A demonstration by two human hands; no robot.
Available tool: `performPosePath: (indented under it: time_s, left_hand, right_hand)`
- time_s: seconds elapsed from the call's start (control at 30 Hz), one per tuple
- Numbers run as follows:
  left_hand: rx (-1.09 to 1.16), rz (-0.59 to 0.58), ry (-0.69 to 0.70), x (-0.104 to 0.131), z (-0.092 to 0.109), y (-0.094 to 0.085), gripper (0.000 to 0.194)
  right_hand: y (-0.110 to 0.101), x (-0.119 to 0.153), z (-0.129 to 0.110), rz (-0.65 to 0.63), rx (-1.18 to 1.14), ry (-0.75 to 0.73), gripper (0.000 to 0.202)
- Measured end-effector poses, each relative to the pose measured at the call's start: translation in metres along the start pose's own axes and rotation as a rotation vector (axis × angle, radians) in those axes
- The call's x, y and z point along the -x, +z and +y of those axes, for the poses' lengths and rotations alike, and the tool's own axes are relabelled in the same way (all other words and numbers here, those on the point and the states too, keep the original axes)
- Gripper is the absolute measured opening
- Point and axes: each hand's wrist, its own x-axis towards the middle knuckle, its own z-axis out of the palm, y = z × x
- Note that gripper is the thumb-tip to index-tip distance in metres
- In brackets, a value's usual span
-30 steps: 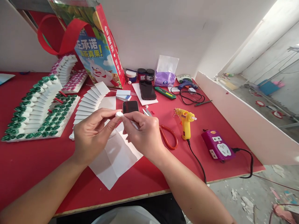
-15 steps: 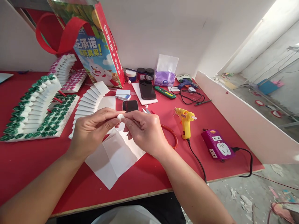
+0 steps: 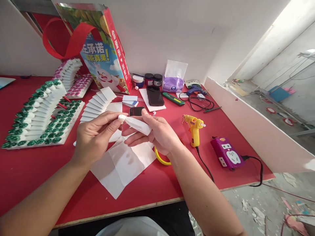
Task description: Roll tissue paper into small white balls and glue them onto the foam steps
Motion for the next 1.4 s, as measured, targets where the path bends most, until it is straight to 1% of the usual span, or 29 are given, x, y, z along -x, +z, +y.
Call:
performPosePath:
  time_s: [0.07,0.13,0.23,0.43,0.53,0.6,0.67,0.73,0.77,0.83,0.9,1.0,1.07,1.1,1.13,1.2,1.27,1.33,1.4]
  left_hand:
    - [0.027,-0.023,-0.016,-0.001,-0.002,-0.002,0.018]
    - [0.046,-0.044,-0.025,-0.002,-0.003,-0.002,0.017]
    - [0.051,-0.049,-0.025,-0.002,-0.003,-0.001,0.017]
    - [0.036,-0.056,-0.019,-0.001,-0.002,0.000,0.017]
    - [0.044,-0.049,-0.030,0.000,-0.004,0.000,0.017]
    - [0.057,-0.037,-0.052,0.001,-0.005,0.002,0.017]
    - [0.066,-0.019,-0.069,0.002,-0.006,0.003,0.017]
    - [0.042,-0.001,-0.051,0.003,-0.007,0.005,0.018]
    - [0.009,0.010,-0.024,0.004,-0.007,0.006,0.017]
    - [-0.101,0.038,0.081,0.005,-0.008,0.008,0.017]
    - [-0.228,0.087,0.243,0.006,-0.010,0.011,0.019]
    - [-0.366,0.151,0.482,0.007,-0.013,0.015,0.028]
    - [-0.400,0.157,0.563,0.007,-0.014,0.016,0.035]
    - [-0.395,0.146,0.568,0.007,-0.013,0.017,0.037]
    - [-0.372,0.134,0.557,0.008,-0.012,0.016,0.037]
    - [-0.295,0.114,0.487,0.007,-0.009,0.014,0.033]
    - [-0.179,0.096,0.357,0.007,-0.006,0.012,0.025]
    - [-0.056,0.064,0.204,0.007,-0.003,0.011,0.018]
    - [0.023,0.023,0.091,0.006,-0.002,0.011,0.017]
  right_hand:
    - [-0.002,-0.002,0.001,-0.059,-0.099,0.039,0.044]
    - [-0.003,-0.003,0.003,-0.101,-0.136,0.033,0.036]
    - [-0.001,-0.001,0.005,-0.105,-0.130,0.006,0.029]
    - [0.003,0.000,0.002,-0.059,0.039,-0.046,0.024]
    - [0.003,0.001,0.003,-0.049,0.200,-0.134,0.027]
    - [0.004,0.001,0.006,0.010,0.354,-0.210,0.031]
    - [0.007,0.003,0.009,0.127,0.493,-0.274,0.026]
    - [0.011,0.004,0.013,0.243,0.556,-0.327,0.020]
    - [0.013,0.004,0.015,0.282,0.567,-0.345,0.019]
    - [0.017,0.005,0.020,0.323,0.576,-0.376,0.020]
    - [0.020,0.006,0.024,0.331,0.600,-0.426,0.022]
    - [0.022,0.006,0.027,0.335,0.631,-0.521,0.022]
    - [0.021,0.007,0.026,0.351,0.607,-0.559,0.020]
    - [0.021,0.007,0.025,0.359,0.592,-0.569,0.019]
    - [0.020,0.007,0.024,0.360,0.586,-0.578,0.018]
    - [0.018,0.008,0.022,0.338,0.611,-0.598,0.018]
    - [0.016,0.008,0.022,0.313,0.669,-0.633,0.017]
    - [0.014,0.007,0.023,0.317,0.724,-0.681,0.018]
    - [0.014,0.007,0.025,0.340,0.783,-0.713,0.018]
